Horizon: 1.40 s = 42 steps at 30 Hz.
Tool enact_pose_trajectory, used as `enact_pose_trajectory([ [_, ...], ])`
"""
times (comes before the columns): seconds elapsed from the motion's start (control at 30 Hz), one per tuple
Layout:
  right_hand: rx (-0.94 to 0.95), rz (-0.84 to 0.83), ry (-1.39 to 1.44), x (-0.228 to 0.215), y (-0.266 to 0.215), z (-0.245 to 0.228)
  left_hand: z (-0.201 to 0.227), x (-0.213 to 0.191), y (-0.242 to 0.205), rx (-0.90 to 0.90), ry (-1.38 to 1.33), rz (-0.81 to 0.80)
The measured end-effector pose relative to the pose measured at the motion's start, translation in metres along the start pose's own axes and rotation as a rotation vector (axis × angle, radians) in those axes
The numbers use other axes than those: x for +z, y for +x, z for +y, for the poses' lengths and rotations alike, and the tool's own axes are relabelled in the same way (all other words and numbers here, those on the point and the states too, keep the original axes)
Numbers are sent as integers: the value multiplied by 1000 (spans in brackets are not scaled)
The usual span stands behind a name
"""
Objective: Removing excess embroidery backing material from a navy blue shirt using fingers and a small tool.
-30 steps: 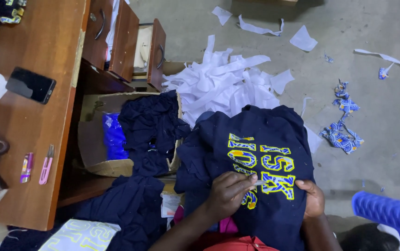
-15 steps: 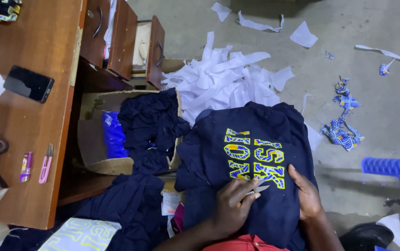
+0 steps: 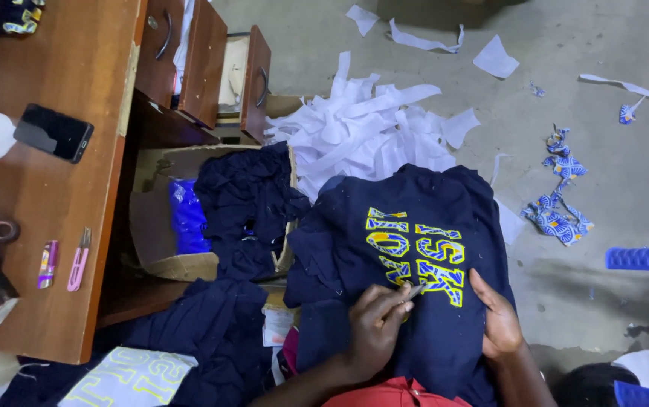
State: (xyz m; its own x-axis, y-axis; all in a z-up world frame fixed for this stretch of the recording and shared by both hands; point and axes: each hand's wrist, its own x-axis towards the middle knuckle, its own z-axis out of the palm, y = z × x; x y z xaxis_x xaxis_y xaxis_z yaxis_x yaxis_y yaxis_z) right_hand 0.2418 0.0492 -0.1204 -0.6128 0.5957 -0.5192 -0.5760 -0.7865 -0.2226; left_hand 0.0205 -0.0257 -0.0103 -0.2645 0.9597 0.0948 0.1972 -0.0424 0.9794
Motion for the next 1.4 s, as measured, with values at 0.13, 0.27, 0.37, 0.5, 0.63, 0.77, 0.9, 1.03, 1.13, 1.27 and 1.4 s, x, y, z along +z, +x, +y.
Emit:
enact_pose_trajectory([
  [0.13,-21,-12,49,-6,2,-3,6,-3,1,100,90,50],
  [0.27,-26,17,-11,10,-2,-3,16,-4,1,137,97,-52],
  [0.37,-53,-38,-11,0,0,-4,19,-4,4,113,75,-69],
  [0.5,-113,9,-80,-7,-2,-6,16,-8,5,51,-23,-120],
  [0.63,-100,-76,-51,-18,-1,-9,26,-13,11,36,-19,-170],
  [0.77,-124,-155,-55,-16,-1,-12,24,-14,12,37,-35,-204],
  [0.9,-87,-189,-28,-21,0,-12,20,-17,16,37,-13,-176],
  [1.03,-110,107,-171,12,-6,-15,15,-34,30,-41,31,-153],
  [1.13,-117,251,-385,56,-10,-17,20,-40,22,-356,-335,-573],
  [1.27,-319,524,-970,63,-11,-15,-2,-25,22,-104,-402,-1282],
  [1.4,-388,651,-1468,70,-8,-19,-217,35,67,70,16,-797],
])
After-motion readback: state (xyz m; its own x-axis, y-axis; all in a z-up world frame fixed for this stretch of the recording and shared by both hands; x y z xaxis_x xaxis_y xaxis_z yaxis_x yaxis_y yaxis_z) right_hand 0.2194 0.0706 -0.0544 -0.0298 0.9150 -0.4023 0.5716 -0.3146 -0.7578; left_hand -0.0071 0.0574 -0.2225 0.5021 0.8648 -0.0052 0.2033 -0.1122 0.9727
